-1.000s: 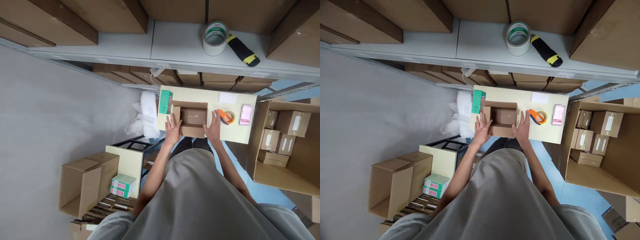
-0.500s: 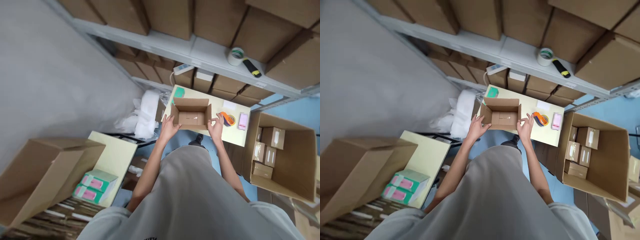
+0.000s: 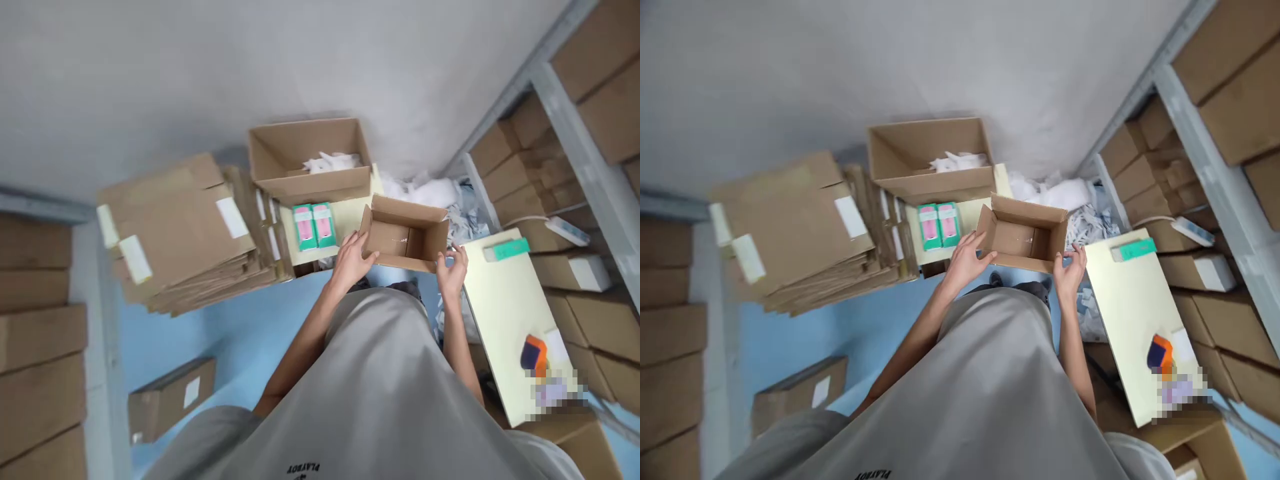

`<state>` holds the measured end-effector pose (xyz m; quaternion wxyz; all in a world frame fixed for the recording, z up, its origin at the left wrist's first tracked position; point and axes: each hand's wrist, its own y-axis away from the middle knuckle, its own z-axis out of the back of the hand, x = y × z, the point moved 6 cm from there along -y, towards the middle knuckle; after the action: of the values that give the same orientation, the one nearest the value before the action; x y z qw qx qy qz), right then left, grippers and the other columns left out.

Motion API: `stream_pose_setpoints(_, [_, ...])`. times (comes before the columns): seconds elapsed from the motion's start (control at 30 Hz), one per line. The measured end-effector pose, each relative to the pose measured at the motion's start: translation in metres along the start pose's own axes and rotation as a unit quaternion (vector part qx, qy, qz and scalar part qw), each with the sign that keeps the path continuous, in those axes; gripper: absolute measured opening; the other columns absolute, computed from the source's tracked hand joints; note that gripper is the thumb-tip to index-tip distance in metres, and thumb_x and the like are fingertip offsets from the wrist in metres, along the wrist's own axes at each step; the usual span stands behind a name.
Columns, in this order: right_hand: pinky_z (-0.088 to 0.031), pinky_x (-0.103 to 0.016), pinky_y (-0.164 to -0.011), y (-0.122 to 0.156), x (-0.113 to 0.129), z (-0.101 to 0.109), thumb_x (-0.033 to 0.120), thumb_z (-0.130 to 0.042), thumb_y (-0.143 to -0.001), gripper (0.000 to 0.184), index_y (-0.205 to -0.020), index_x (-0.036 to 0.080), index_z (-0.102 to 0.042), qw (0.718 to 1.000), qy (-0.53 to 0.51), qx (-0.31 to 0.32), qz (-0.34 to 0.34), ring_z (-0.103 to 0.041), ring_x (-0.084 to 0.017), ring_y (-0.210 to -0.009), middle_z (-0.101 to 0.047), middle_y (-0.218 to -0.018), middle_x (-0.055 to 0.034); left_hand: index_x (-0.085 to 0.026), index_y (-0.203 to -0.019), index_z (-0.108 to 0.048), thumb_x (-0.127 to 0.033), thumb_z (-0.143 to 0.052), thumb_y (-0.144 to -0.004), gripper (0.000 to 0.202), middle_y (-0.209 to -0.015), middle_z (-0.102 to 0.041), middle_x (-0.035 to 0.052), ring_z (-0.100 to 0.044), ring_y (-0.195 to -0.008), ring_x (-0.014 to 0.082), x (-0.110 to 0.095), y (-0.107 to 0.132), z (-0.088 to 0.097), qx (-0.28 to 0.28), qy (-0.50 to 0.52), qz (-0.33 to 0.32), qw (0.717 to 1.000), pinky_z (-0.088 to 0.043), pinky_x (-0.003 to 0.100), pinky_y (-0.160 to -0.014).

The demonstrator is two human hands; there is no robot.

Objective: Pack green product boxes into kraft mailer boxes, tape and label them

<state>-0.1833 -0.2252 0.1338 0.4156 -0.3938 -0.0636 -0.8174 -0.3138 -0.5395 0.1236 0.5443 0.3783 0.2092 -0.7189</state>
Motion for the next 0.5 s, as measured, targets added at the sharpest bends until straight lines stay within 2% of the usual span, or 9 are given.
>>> stream_pose_setpoints(0.07, [-0.039,-0.071,-0.136,-0.014,0.029,-0.041,0.044,-0.065,-0.098,0.018,-0.095,0.026,-0.066,0.998,-0.012,0.046,0.036,-0.055,-0.041,-0.160,-0.074,-0.149,-0.0213,-0.019,-0.157,-0.073,-0.040,-0.086,-0.093,0.069,-0.162,-0.070,0.0176,-0.053,-0.164,0.0452,0.035,0.005,0.022,-0.036,0.016,0.049,0.998,-0.042,0.059,-0.141])
stream_pose_setpoints(0.13, [-0.039,-0.069,-0.136,-0.026,0.052,-0.079,0.043,-0.065,-0.098,0.017,-0.096,0.026,-0.066,0.994,-0.027,0.089,0.057,-0.056,-0.041,-0.158,-0.074,-0.148,-0.0220,-0.018,-0.159,-0.071,-0.039,-0.086,-0.093,0.071,-0.165,-0.068,0.0187,-0.053,-0.164,0.0457,0.064,0.008,0.036,-0.065,0.029,0.088,0.994,-0.041,0.059,-0.141])
stream_pose_setpoints(0.27, [-0.038,-0.065,-0.136,-0.043,0.080,-0.140,0.039,-0.065,-0.097,0.013,-0.095,0.026,-0.064,0.986,-0.047,0.155,0.044,-0.060,-0.039,-0.152,-0.076,-0.143,-0.0224,-0.016,-0.164,-0.066,-0.037,-0.083,-0.094,0.075,-0.172,-0.062,0.0197,-0.051,-0.166,0.0445,0.101,0.002,0.047,-0.091,0.042,0.135,0.986,-0.039,0.060,-0.142])
stream_pose_setpoints(0.37, [-0.040,-0.062,-0.135,-0.050,0.094,-0.166,0.040,-0.064,-0.097,0.013,-0.095,0.027,-0.063,0.983,-0.061,0.170,0.024,-0.063,-0.038,-0.148,-0.077,-0.138,-0.0217,-0.017,-0.163,-0.067,-0.037,-0.084,-0.093,0.074,-0.171,-0.064,0.0195,-0.051,-0.166,0.0448,0.117,-0.004,0.053,-0.095,0.049,0.165,0.981,-0.038,0.061,-0.142])
stream_pose_setpoints(0.5, [-0.043,-0.063,-0.132,-0.048,0.109,-0.182,0.048,-0.061,-0.102,0.021,-0.096,0.028,-0.063,0.979,-0.081,0.185,0.015,-0.063,-0.038,-0.148,-0.077,-0.139,-0.0204,-0.021,-0.159,-0.070,-0.040,-0.084,-0.093,0.070,-0.168,-0.066,0.0171,-0.052,-0.165,0.0437,0.132,-0.004,0.072,-0.118,0.049,0.199,0.972,-0.041,0.060,-0.141])
